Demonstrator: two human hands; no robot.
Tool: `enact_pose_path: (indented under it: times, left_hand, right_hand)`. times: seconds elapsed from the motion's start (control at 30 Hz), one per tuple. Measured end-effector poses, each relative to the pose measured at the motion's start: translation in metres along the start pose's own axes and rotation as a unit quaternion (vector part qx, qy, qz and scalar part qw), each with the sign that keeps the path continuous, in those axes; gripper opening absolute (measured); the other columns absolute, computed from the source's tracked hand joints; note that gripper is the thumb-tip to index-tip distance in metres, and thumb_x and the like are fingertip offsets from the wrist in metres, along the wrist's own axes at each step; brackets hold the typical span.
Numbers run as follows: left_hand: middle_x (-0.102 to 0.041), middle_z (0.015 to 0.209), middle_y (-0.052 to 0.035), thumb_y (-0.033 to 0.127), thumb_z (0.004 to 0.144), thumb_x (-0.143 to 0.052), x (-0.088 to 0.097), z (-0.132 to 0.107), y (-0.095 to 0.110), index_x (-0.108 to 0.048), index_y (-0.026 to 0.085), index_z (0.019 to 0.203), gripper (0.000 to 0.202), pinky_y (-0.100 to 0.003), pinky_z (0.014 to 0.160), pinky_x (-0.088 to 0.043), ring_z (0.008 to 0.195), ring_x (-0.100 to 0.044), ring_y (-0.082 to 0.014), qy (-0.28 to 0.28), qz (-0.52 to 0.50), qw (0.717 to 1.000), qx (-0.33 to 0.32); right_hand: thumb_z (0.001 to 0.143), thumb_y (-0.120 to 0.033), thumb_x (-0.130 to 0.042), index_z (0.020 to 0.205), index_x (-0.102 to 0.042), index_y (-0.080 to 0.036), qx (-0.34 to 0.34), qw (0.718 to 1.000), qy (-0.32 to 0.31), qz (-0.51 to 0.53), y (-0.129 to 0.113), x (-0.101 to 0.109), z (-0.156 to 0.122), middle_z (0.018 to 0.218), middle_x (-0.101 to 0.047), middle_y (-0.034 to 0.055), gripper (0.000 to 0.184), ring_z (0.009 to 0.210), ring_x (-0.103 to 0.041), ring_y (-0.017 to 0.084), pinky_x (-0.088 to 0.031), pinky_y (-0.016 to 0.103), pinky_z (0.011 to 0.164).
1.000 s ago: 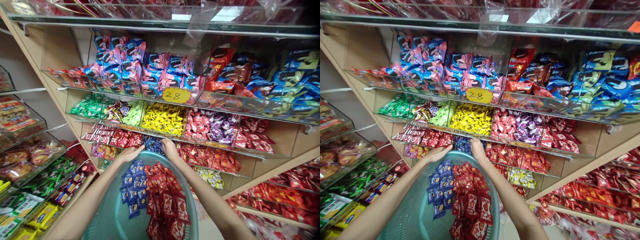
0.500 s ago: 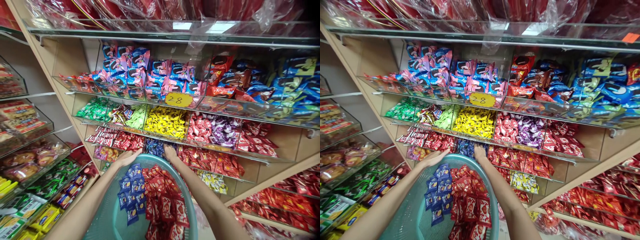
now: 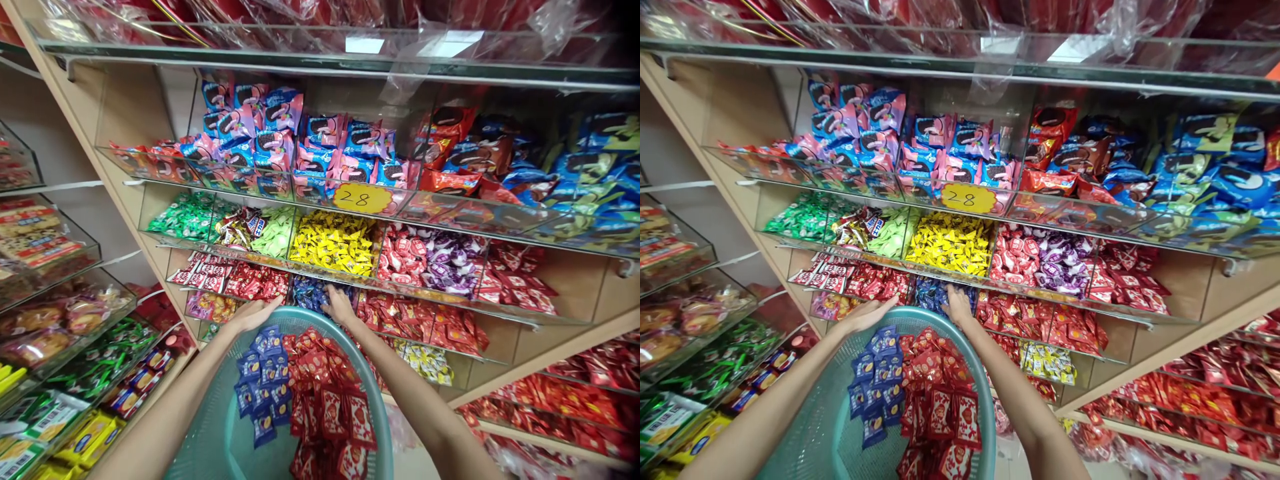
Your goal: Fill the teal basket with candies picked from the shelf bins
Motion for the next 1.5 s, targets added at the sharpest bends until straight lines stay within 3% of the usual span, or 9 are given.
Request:
enact_pose_path:
  times: [0.27,0.43,0.57,0.67,0.87,1.0,1.1,1.2,1.5]
  left_hand:
    - [-0.067,0.073,-0.0077,0.073,0.073,-0.016,-0.004,0.011,-0.004,-0.064,0.021,0.062,0.071,-0.031,0.069,-0.040,0.073,-0.060,-0.0251,0.000,-0.006,1.000,0.009]
    - [-0.068,0.084,-0.0071,0.074,0.072,-0.013,-0.005,0.013,0.002,-0.067,0.023,0.080,0.075,-0.031,0.073,-0.040,0.084,-0.060,-0.0260,-0.009,-0.013,1.000,-0.012]
    - [-0.068,0.081,-0.0073,0.074,0.072,-0.014,-0.007,0.017,0.003,-0.067,0.022,0.074,0.074,-0.030,0.069,-0.041,0.080,-0.060,-0.0262,-0.008,0.003,1.000,0.001]
    - [-0.068,0.077,-0.0069,0.073,0.072,-0.016,-0.009,0.020,0.005,-0.065,0.021,0.068,0.071,-0.030,0.067,-0.041,0.077,-0.060,-0.0259,-0.003,0.017,1.000,0.000]
    - [-0.067,0.072,-0.0063,0.073,0.072,-0.019,-0.011,0.020,0.007,-0.063,0.021,0.060,0.069,-0.029,0.064,-0.040,0.074,-0.060,-0.0246,0.003,0.009,1.000,0.001]
    - [-0.067,0.072,-0.0060,0.072,0.073,-0.020,-0.015,0.022,0.006,-0.064,0.021,0.061,0.069,-0.028,0.064,-0.039,0.074,-0.060,-0.0240,0.000,0.006,1.000,-0.001]
    - [-0.066,0.073,-0.0065,0.073,0.072,-0.019,-0.017,0.025,0.007,-0.063,0.020,0.061,0.070,-0.028,0.064,-0.039,0.072,-0.060,-0.0239,0.005,0.011,1.000,-0.008]
    - [-0.066,0.070,-0.0071,0.074,0.071,-0.016,-0.017,0.026,0.010,-0.061,0.020,0.058,0.072,-0.029,0.062,-0.038,0.069,-0.060,-0.0239,0.012,0.013,1.000,-0.005]
    - [-0.066,0.070,-0.0059,0.073,0.072,-0.018,-0.007,0.011,0.013,-0.061,0.020,0.058,0.070,-0.028,0.063,-0.039,0.071,-0.060,-0.0235,0.012,-0.009,1.000,0.003]
  right_hand:
    - [0.074,-0.018,-0.053,0.116,-0.039,-0.019,0.081,0.978,0.079,0.177,-0.010,0.026,-0.037,0.110,-0.052,0.0072,0.043,0.103,-0.047,0.019,-0.035,0.033,0.087]
    - [0.077,-0.019,-0.051,0.119,-0.037,-0.022,0.111,0.954,0.132,0.245,-0.033,0.062,-0.073,0.112,-0.047,0.0065,0.044,0.104,-0.046,0.018,-0.037,0.032,0.089]
    - [0.077,-0.021,-0.054,0.118,-0.039,-0.023,0.113,0.941,0.161,0.277,-0.054,0.083,-0.094,0.111,-0.047,0.0070,0.044,0.106,-0.044,0.020,-0.036,0.036,0.091]
    - [0.075,-0.024,-0.057,0.115,-0.041,-0.024,0.093,0.923,0.152,0.342,-0.058,0.080,-0.097,0.106,-0.049,0.0061,0.043,0.100,-0.047,0.019,-0.038,0.035,0.088]
    - [0.068,-0.034,-0.063,0.096,-0.038,-0.022,0.024,0.851,0.050,0.522,-0.054,0.043,-0.093,0.081,-0.050,-0.0011,0.040,0.065,-0.050,0.010,-0.045,0.024,0.059]
    - [0.071,-0.035,-0.060,0.090,-0.040,-0.022,0.041,0.899,0.018,0.436,-0.070,0.033,-0.100,0.065,-0.043,-0.0058,0.030,0.057,-0.046,0.011,-0.040,0.022,0.052]
    - [0.073,-0.032,-0.058,0.090,-0.042,-0.022,0.086,0.943,0.027,0.321,-0.092,0.035,-0.106,0.075,-0.050,-0.0021,0.025,0.068,-0.050,0.014,-0.041,0.026,0.061]
    - [0.073,-0.029,-0.057,0.090,-0.043,-0.021,0.120,0.964,0.016,0.238,-0.109,0.034,-0.104,0.090,-0.053,0.0027,0.023,0.083,-0.051,0.017,-0.040,0.029,0.071]
    - [0.076,-0.031,-0.054,0.094,-0.042,-0.019,0.054,0.982,0.019,0.180,-0.077,0.041,-0.079,0.085,-0.055,0.0040,0.025,0.073,-0.053,0.017,-0.038,0.027,0.064]
Point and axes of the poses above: each hand's wrist, its own z-axis towards the middle knuckle, its own x-axis out of the back of the hand, y = z × x, the point moved 5 cm from there along z, towards the middle knuckle
